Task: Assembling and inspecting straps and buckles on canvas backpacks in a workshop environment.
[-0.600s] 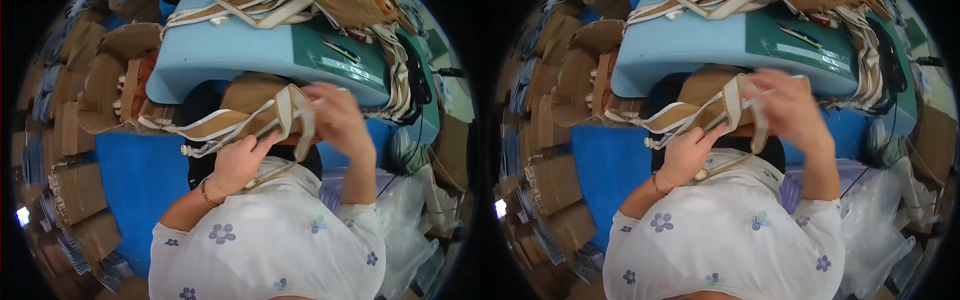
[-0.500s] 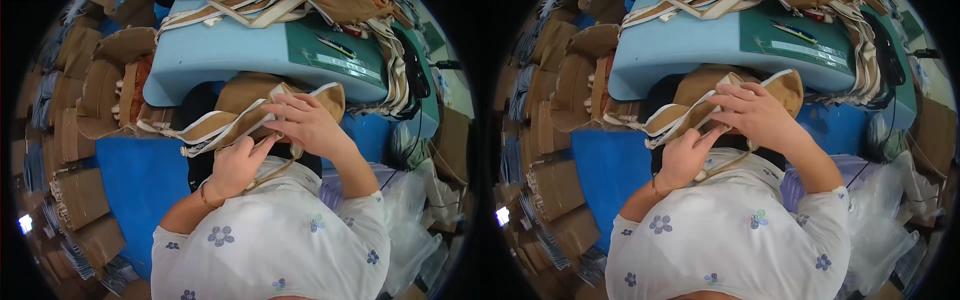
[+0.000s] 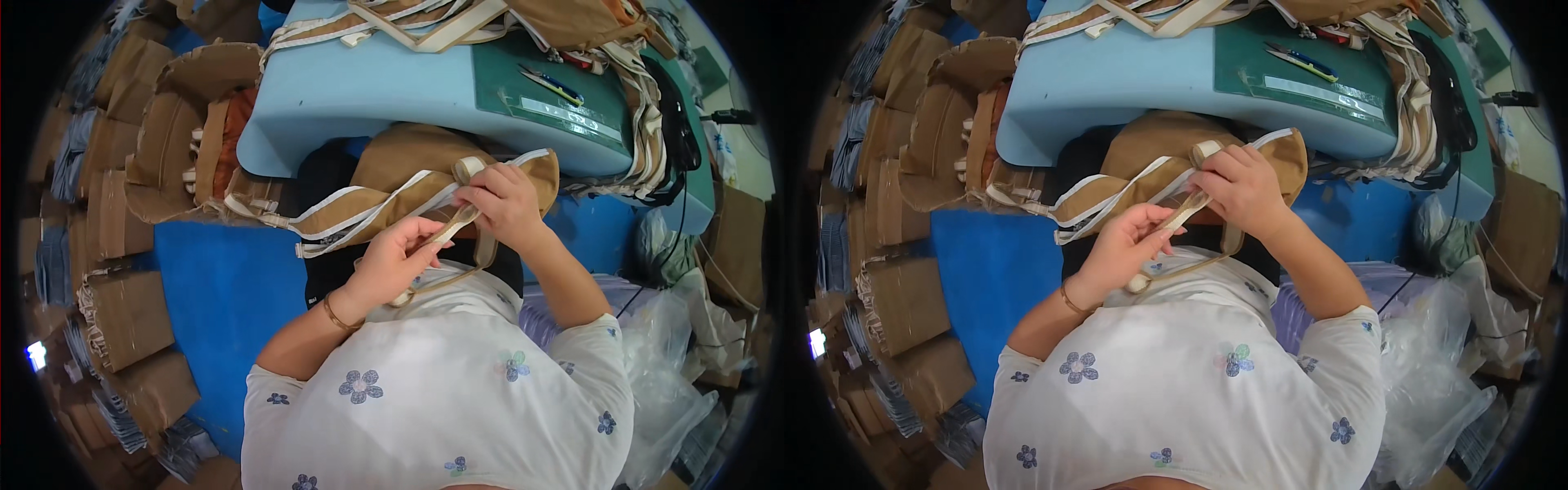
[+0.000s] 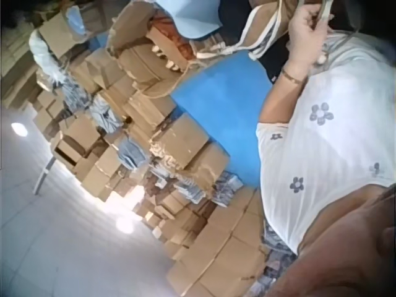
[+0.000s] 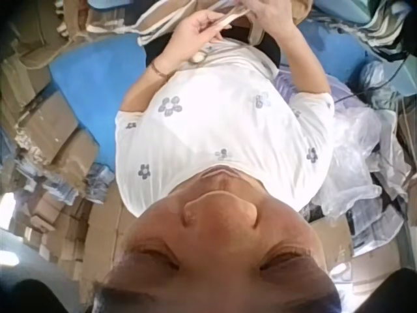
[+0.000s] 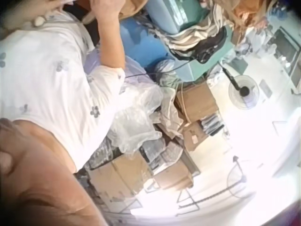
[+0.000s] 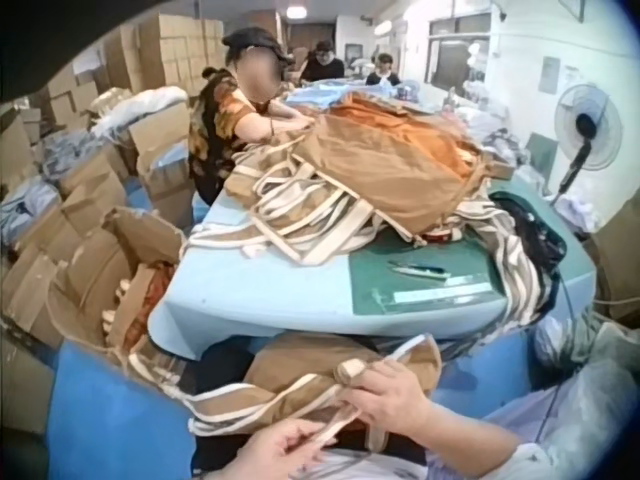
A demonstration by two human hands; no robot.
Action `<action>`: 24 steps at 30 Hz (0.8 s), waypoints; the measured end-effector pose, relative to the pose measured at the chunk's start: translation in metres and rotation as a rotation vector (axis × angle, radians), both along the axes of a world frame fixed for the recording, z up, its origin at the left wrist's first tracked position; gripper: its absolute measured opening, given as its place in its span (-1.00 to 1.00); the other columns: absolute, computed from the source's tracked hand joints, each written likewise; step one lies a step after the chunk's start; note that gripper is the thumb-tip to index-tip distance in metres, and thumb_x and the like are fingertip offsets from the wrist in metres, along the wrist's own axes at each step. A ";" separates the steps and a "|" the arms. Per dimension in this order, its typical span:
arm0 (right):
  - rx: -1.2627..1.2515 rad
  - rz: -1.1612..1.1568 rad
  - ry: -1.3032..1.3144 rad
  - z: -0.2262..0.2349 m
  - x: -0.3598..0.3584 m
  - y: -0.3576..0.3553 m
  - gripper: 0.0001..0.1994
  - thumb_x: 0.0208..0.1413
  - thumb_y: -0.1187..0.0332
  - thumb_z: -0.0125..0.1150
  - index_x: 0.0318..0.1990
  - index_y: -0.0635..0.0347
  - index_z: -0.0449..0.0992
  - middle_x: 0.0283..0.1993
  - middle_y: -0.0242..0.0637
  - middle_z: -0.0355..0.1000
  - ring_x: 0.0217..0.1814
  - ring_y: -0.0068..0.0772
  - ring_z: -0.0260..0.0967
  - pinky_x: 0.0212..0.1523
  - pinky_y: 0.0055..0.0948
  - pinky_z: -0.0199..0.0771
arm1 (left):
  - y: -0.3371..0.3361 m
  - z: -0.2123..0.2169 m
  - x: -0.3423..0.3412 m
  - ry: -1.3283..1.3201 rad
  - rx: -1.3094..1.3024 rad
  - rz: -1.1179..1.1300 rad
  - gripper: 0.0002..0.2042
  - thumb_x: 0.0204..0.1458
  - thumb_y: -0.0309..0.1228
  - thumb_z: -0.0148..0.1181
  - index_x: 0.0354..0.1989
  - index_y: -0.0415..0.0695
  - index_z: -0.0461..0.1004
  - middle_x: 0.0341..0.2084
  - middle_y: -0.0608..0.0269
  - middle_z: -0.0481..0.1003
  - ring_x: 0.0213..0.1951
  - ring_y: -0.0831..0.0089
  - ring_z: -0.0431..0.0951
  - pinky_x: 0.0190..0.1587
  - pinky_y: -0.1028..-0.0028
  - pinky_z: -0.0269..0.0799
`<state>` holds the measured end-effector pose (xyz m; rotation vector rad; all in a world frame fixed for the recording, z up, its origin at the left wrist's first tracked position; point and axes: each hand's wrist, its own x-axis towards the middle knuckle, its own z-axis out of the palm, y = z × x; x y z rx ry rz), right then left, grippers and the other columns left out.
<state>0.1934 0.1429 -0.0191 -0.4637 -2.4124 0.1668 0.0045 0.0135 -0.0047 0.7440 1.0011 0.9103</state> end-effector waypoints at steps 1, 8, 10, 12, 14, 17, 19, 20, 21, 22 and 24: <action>0.002 -0.001 0.000 0.005 0.001 -0.002 -0.74 -0.32 0.36 0.39 -0.34 0.02 0.55 -0.42 -0.42 0.34 -0.37 -0.32 0.33 -0.38 -0.37 0.33 | -0.002 -0.003 0.001 0.403 0.307 0.053 -0.76 0.11 -0.55 0.05 -0.03 -0.23 0.38 -0.26 0.16 0.50 -0.26 0.41 0.52 -0.23 0.50 0.42; -0.093 0.138 -0.116 0.022 0.010 -0.011 -0.63 -0.24 0.31 0.39 -0.17 0.05 0.51 -0.37 -0.36 0.36 -0.27 -0.22 0.35 -0.19 -0.32 0.36 | -0.006 -0.005 0.003 1.162 0.846 0.267 -0.77 -0.09 -0.62 0.19 -0.20 -0.18 0.48 -0.34 0.12 0.46 -0.33 0.18 0.50 -0.31 0.39 0.43; -0.123 0.139 -0.054 0.023 0.007 -0.007 -0.66 -0.23 0.32 0.39 -0.21 0.08 0.51 -0.36 -0.36 0.36 -0.28 -0.20 0.35 -0.19 -0.30 0.36 | -0.006 -0.001 0.002 1.281 0.867 0.270 -0.78 -0.09 -0.62 0.20 -0.22 -0.17 0.49 -0.37 0.15 0.45 -0.36 0.20 0.49 -0.33 0.40 0.42; -0.242 0.210 -0.022 0.030 0.006 0.002 -0.77 -0.10 0.39 0.35 -0.27 0.17 0.45 -0.38 -0.35 0.37 -0.34 -0.34 0.35 -0.26 -0.40 0.36 | -0.005 0.000 -0.004 1.361 0.811 0.114 -0.76 -0.11 -0.59 0.24 -0.21 -0.15 0.50 -0.38 0.20 0.39 -0.40 0.29 0.46 -0.36 0.43 0.39; -0.586 0.168 0.044 0.035 -0.003 -0.001 -0.81 -0.03 0.43 0.30 -0.28 0.20 0.43 -0.40 -0.35 0.37 -0.38 -0.43 0.33 -0.32 -0.47 0.34 | 0.000 0.003 -0.010 1.309 0.894 0.145 -0.78 -0.08 -0.56 0.23 -0.21 -0.16 0.51 -0.38 0.21 0.38 -0.41 0.34 0.45 -0.37 0.46 0.38; -0.946 0.185 0.087 0.042 -0.018 0.006 -0.89 0.12 0.47 0.18 -0.25 0.25 0.39 -0.47 -0.36 0.38 -0.45 -0.65 0.27 -0.45 -0.62 0.27 | 0.003 0.008 -0.010 1.013 0.831 0.168 -0.86 0.00 -0.52 0.19 -0.24 -0.18 0.51 -0.39 0.24 0.38 -0.41 0.45 0.43 -0.38 0.52 0.34; -0.890 0.096 -0.030 0.046 -0.027 0.012 -0.85 0.11 0.42 0.21 -0.22 0.23 0.41 -0.46 -0.35 0.40 -0.45 -0.60 0.31 -0.43 -0.60 0.32 | 0.003 0.009 -0.012 0.782 0.680 0.165 -0.91 0.06 -0.50 0.16 -0.28 -0.19 0.51 -0.39 0.25 0.38 -0.41 0.50 0.42 -0.38 0.55 0.33; -0.730 0.041 -0.078 0.050 -0.029 0.017 -0.79 0.08 0.37 0.25 -0.14 0.18 0.43 -0.40 -0.35 0.44 -0.44 -0.55 0.35 -0.41 -0.58 0.36 | 0.004 0.009 -0.015 0.711 0.614 0.127 -0.90 0.10 -0.47 0.13 -0.25 -0.20 0.48 -0.41 0.24 0.39 -0.42 0.51 0.40 -0.41 0.56 0.31; -0.572 -0.007 -0.091 0.055 -0.031 0.024 -0.71 0.04 0.34 0.29 -0.07 0.13 0.45 -0.31 -0.32 0.47 -0.37 -0.44 0.42 -0.35 -0.50 0.42 | 0.003 0.011 -0.018 0.644 0.546 0.093 -0.88 0.14 -0.44 0.10 -0.22 -0.21 0.44 -0.44 0.22 0.39 -0.44 0.52 0.38 -0.43 0.57 0.30; -0.411 -0.112 -0.046 0.059 -0.030 0.035 -0.69 0.02 0.35 0.30 -0.05 0.11 0.46 -0.25 -0.30 0.48 -0.29 -0.38 0.43 -0.28 -0.45 0.44 | 0.002 0.012 -0.019 0.652 0.547 0.100 -0.88 0.14 -0.44 0.10 -0.22 -0.21 0.44 -0.44 0.22 0.39 -0.44 0.52 0.38 -0.43 0.57 0.30; -0.075 -0.308 0.009 0.057 -0.016 0.075 -0.68 0.00 0.29 0.29 -0.05 0.06 0.48 -0.16 -0.27 0.47 -0.14 -0.24 0.42 -0.14 -0.33 0.44 | 0.001 0.014 -0.018 0.128 0.266 0.253 -0.85 0.23 -0.45 -0.06 -0.10 -0.20 0.33 -0.48 0.27 0.39 -0.47 0.58 0.36 -0.45 0.63 0.28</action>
